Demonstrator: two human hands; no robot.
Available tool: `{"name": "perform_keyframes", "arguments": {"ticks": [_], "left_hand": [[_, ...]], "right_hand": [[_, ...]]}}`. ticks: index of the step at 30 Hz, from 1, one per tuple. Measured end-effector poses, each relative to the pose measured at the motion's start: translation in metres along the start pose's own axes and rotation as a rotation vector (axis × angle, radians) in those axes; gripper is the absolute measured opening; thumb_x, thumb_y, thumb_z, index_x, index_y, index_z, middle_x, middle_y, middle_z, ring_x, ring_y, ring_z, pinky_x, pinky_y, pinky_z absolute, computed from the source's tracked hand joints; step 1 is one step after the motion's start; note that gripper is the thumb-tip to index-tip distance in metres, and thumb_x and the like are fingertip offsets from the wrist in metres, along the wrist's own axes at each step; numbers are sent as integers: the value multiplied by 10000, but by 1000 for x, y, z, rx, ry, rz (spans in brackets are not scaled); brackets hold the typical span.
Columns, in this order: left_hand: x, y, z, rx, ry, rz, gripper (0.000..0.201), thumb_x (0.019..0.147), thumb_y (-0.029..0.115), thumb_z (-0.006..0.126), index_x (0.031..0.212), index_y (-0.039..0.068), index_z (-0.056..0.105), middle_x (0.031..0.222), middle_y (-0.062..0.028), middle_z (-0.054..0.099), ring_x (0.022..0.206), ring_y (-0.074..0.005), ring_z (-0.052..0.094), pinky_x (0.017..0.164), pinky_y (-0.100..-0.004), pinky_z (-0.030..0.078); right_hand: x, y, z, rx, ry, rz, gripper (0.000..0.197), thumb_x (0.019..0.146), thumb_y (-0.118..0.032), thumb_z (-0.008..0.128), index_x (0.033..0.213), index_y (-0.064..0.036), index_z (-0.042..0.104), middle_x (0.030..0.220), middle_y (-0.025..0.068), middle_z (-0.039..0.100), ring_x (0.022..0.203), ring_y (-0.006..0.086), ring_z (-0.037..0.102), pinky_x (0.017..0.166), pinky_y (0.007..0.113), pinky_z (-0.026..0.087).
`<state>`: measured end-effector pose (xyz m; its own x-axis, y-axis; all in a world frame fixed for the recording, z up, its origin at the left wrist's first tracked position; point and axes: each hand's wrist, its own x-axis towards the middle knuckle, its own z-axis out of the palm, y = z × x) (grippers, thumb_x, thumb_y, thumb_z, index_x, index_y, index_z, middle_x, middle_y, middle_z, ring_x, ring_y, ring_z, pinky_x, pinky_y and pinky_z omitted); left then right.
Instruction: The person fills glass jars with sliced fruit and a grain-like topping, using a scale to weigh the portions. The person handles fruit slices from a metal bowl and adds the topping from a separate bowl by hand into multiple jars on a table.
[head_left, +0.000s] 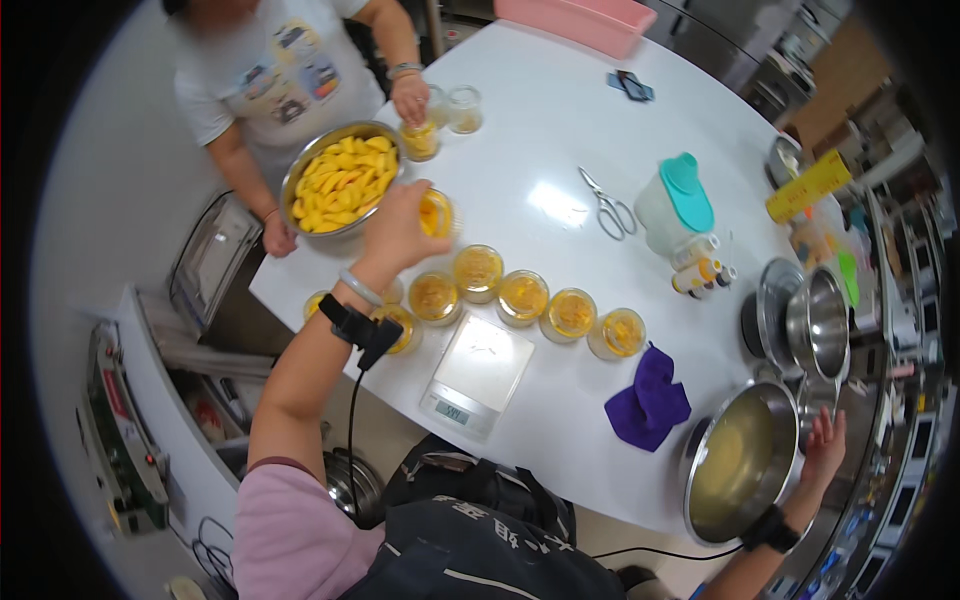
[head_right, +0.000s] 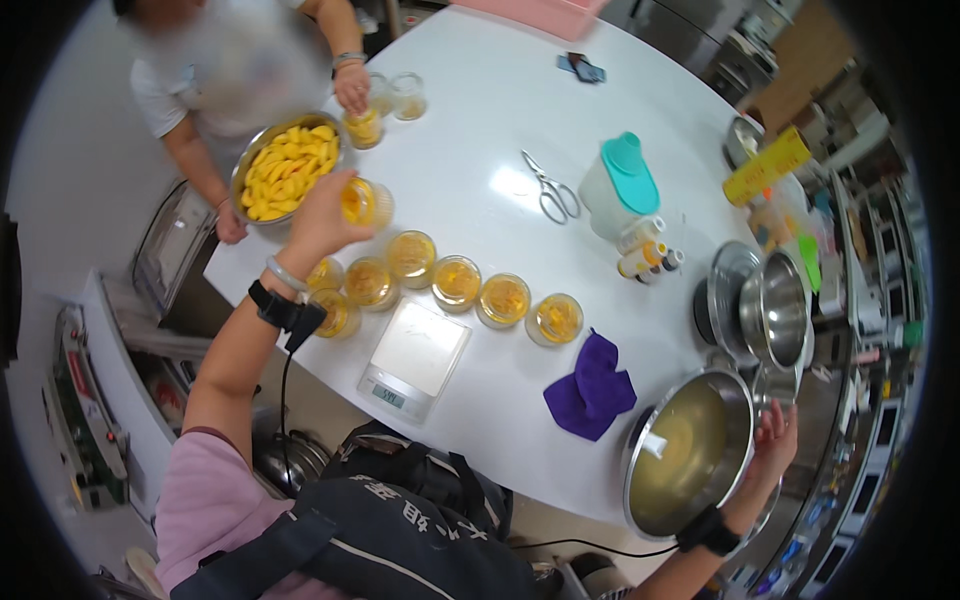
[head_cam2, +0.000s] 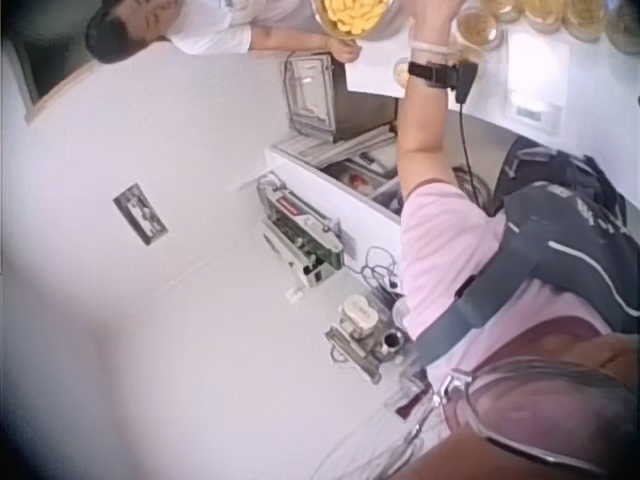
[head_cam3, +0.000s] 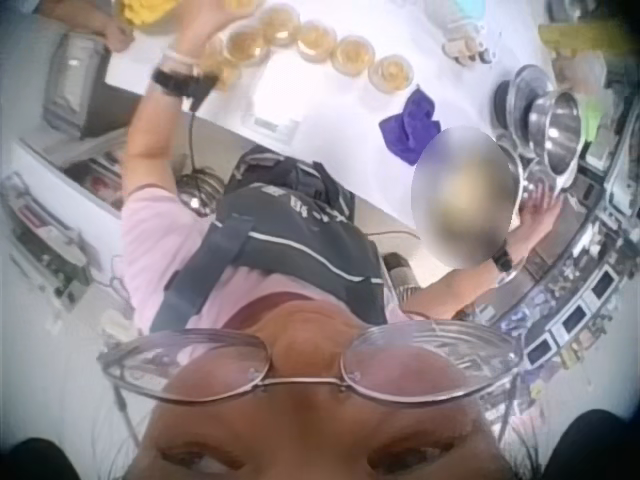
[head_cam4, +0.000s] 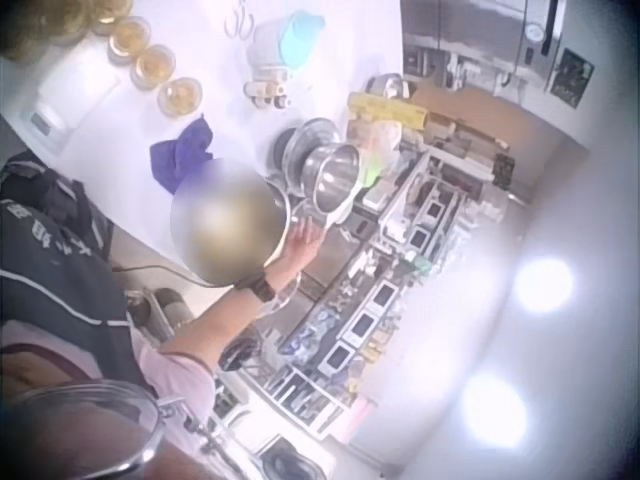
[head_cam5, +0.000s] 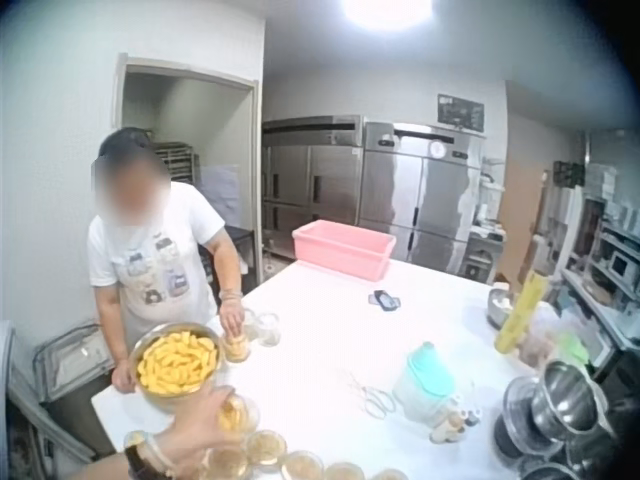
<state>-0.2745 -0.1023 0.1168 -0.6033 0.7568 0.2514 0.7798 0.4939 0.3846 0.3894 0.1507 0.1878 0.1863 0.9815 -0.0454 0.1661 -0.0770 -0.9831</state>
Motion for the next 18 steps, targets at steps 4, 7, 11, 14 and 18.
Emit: {"name": "perform_keyframes", "arguments": {"ticks": [4, 7, 11, 14, 18], "left_hand": [[-51, 54, -35, -148, 29, 141, 726, 537, 278, 787, 1178, 42, 541, 1041, -150, 562, 941, -322, 566, 806, -384, 481], [-103, 74, -38, -161, -80, 80, 727, 544, 283, 784, 1183, 40, 536, 1052, -148, 558, 955, -321, 566, 808, -388, 480], [-147, 104, -27, -193, -164, 56, 740, 546, 291, 783, 1194, 45, 526, 1076, -149, 562, 983, -319, 566, 818, -387, 480], [-175, 111, -15, -171, -248, -97, 773, 546, 295, 781, 1213, 30, 494, 1156, -167, 557, 1030, -322, 562, 850, -375, 480], [-192, 115, -7, -126, -288, -202, 794, 546, 296, 780, 1222, 17, 470, 1147, -172, 559, 1031, -325, 561, 852, -376, 480]], "right_hand": [[144, 33, -55, 468, -44, 653, 662, 755, -500, 721, 1136, -1, 512, 1100, 151, 622, 868, 199, 659, 675, 269, 566], [189, 53, -31, 482, -108, 715, 716, 694, -494, 776, 1114, 9, 487, 1031, 174, 636, 840, 226, 669, 698, 292, 580], [245, 109, -47, 502, -12, 620, 646, 717, -398, 771, 1122, 17, 485, 1003, 188, 631, 768, 251, 661, 703, 305, 586], [266, 135, -41, 612, -155, 671, 556, 761, -298, 736, 1121, 36, 476, 993, 211, 622, 759, 260, 657, 704, 305, 589], [267, 137, -14, 556, -214, 557, 299, 789, -87, 596, 979, 118, 489, 961, 229, 603, 789, 279, 665, 676, 290, 596]]}}
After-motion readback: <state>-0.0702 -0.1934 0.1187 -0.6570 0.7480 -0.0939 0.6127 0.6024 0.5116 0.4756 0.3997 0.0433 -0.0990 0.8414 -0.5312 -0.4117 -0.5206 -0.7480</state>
